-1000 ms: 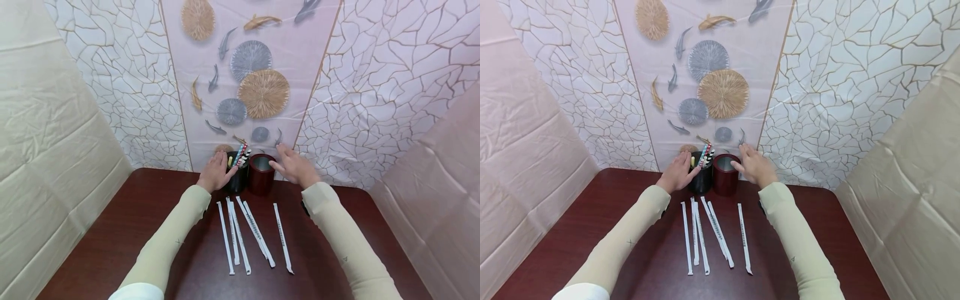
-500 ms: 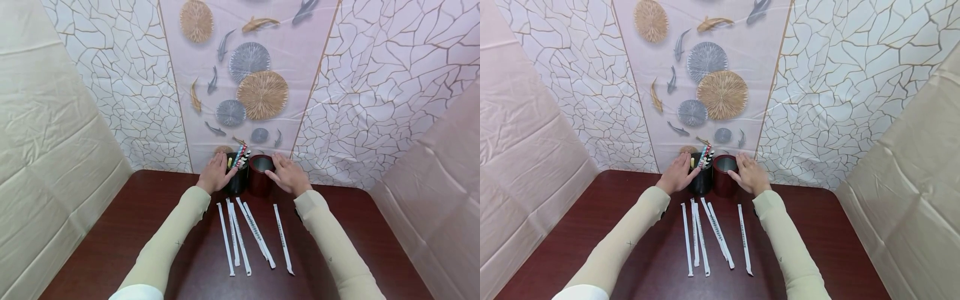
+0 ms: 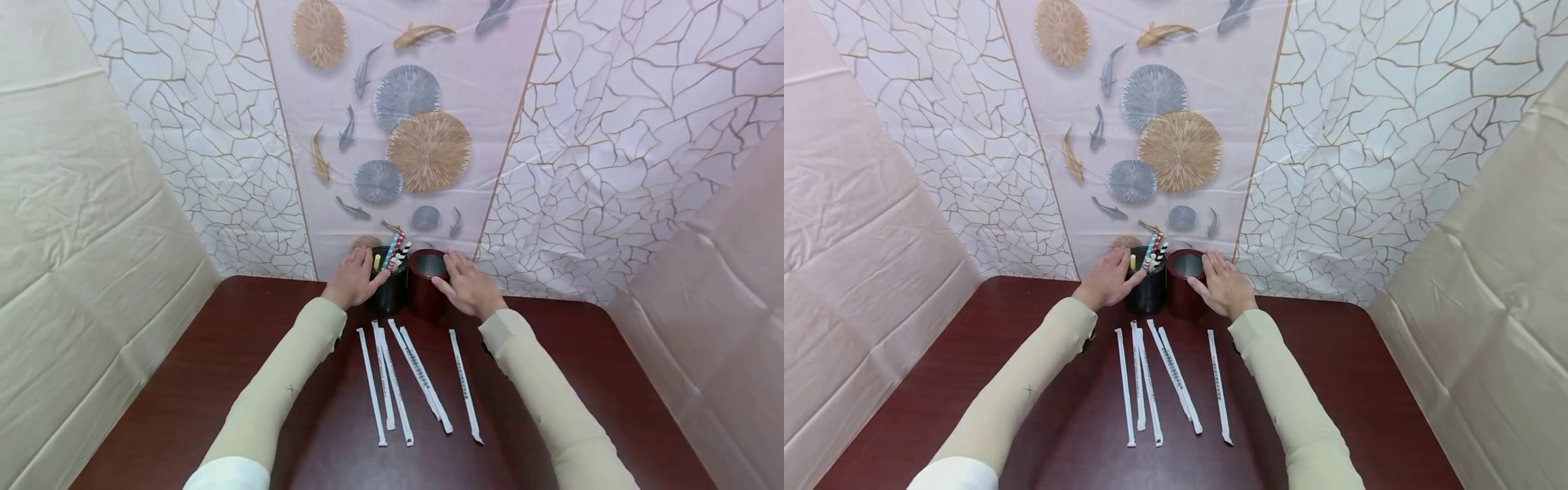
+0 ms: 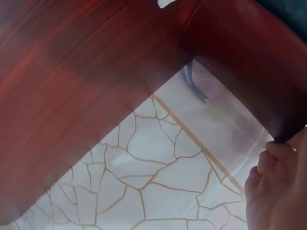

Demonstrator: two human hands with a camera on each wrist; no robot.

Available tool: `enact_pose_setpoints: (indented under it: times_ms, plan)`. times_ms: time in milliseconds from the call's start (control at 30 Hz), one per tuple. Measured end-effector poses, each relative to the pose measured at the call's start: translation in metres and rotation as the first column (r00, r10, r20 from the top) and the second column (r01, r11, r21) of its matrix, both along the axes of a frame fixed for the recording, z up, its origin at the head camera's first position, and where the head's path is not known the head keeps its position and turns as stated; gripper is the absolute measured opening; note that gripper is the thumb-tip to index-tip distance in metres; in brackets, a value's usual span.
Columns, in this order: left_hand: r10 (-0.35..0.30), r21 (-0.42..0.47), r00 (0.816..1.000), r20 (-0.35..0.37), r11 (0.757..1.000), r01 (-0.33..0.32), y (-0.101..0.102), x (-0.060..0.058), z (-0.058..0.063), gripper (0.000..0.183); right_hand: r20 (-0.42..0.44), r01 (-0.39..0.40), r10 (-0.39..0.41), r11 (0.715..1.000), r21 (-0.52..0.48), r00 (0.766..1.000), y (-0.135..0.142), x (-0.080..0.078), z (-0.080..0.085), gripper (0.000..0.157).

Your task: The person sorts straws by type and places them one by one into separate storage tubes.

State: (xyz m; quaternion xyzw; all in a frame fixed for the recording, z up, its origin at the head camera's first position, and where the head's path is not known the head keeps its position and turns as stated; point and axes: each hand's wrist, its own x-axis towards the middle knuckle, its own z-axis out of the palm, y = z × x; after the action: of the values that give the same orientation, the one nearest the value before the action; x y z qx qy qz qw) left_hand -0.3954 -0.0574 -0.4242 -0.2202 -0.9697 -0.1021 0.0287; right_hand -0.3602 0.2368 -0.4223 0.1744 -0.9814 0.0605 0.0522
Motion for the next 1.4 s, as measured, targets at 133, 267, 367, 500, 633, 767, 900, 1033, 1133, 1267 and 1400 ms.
enact_pose_setpoints:
  times_ms: [133,267,367,500,633,767,900,1033,1133,1267,1400]
  plan:
    - [0.003,-0.035,1.0,0.014,0.999,-0.003,-0.002,0.0,0.01,0.087,-0.002,-0.009,0.009,1.0,0.009,1.0,-0.003,-0.002,0.0,0.08]
    - [0.004,-0.059,0.999,0.052,0.998,-0.001,-0.004,0.001,0.015,0.093,0.013,-0.01,0.01,1.0,0.014,1.0,-0.004,-0.002,0.0,0.08]
    - [0.001,-0.041,0.996,0.084,0.999,0.003,-0.007,0.004,0.021,0.097,0.019,0.001,-0.001,1.0,0.012,1.0,-0.003,-0.002,-0.001,0.081]
    - [0.005,-0.031,0.995,0.099,1.0,-0.002,-0.013,0.01,0.033,0.097,0.012,0.01,-0.01,1.0,0.011,1.0,-0.002,-0.002,0.0,0.081]
    - [0.028,-0.063,0.996,0.087,0.998,-0.023,-0.02,0.019,0.045,0.083,0.01,0.003,-0.003,1.0,0.014,1.0,-0.002,-0.003,0.0,0.082]
    - [0.055,-0.07,0.996,0.068,0.996,-0.05,-0.025,0.032,0.052,0.046,0.011,0.007,-0.007,1.0,0.017,1.0,-0.001,-0.003,0.001,0.082]
    - [0.099,-0.029,0.989,0.111,0.995,-0.097,-0.03,0.043,0.045,0.029,0.008,0.005,-0.005,1.0,0.021,1.0,0.0,-0.003,0.002,0.081]
    - [0.166,0.04,0.954,0.249,0.983,-0.181,-0.032,0.053,0.028,0.038,0.004,0.002,-0.002,1.0,0.022,1.0,0.0,-0.002,0.004,0.081]
    - [0.209,0.067,0.919,0.335,0.967,-0.244,-0.031,0.062,0.016,0.035,-0.003,0.004,-0.004,1.0,0.022,1.0,0.0,-0.002,0.004,0.081]
    - [0.242,0.093,0.888,0.391,0.95,-0.299,-0.029,0.073,-0.001,0.029,-0.015,0.006,-0.005,1.0,0.022,1.0,-0.001,-0.003,0.002,0.081]
    - [0.263,0.123,0.863,0.431,0.93,-0.345,-0.029,0.08,-0.02,0.026,-0.015,0.0,0.0,1.0,0.018,1.0,-0.002,-0.002,0.0,0.082]
